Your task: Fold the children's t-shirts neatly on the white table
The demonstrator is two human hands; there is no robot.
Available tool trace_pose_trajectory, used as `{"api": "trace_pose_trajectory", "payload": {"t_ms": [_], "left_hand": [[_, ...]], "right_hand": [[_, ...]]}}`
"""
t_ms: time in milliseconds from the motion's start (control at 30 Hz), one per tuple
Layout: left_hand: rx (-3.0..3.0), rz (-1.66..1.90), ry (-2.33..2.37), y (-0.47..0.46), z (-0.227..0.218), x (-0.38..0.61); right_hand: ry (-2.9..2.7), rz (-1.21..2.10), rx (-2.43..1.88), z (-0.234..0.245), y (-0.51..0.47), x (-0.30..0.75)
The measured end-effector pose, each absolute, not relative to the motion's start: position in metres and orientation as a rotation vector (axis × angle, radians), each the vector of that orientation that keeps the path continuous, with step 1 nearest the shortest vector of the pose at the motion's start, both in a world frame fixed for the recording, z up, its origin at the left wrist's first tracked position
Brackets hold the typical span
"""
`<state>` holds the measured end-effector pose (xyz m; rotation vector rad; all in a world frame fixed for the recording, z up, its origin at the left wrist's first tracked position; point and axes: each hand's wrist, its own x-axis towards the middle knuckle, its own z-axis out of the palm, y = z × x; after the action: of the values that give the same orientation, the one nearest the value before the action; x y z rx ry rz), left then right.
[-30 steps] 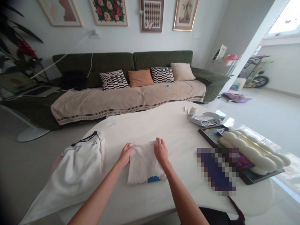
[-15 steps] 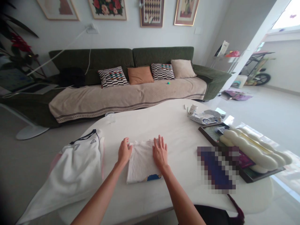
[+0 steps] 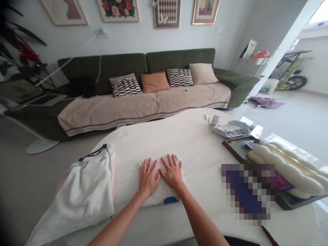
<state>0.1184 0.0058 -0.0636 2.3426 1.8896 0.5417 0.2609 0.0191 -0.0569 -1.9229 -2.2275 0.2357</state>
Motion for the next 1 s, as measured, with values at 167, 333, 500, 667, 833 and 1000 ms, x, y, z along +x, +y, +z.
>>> {"api": "trace_pose_trajectory", "payload": {"t_ms": [167,333,500,667,833,1000], "left_hand": [[2.298,0.569,1.944,0.005,-0.063,0.120],[2.271,0.563,1.952,0.003,-0.065,0.119],[2.284,0.521,1.905,0.007,-0.062,0.116],[2.288,0.449,1.857,-0.003,-0.048,0.111],[2.421,0.445,1.684,-0.044,-0.056,0.099],[2.424,0.403,1.699,-0.058,-0.068,0.095]], "right_hand": [[-2.220,0.231,-1.907,-0.059,0.021,0.262],[-2.065,0.173,-2.068,-0.067,0.018,0.257],[-2.014,0.252,-2.200,-0.064,0.020,0.261],[-2.146,0.265,-2.128,-0.050,0.005,0.275],[-2.218,0.143,-1.930,-0.063,-0.040,0.272],[-2.206,0.184,-1.939,-0.073,-0.056,0.268]]}}
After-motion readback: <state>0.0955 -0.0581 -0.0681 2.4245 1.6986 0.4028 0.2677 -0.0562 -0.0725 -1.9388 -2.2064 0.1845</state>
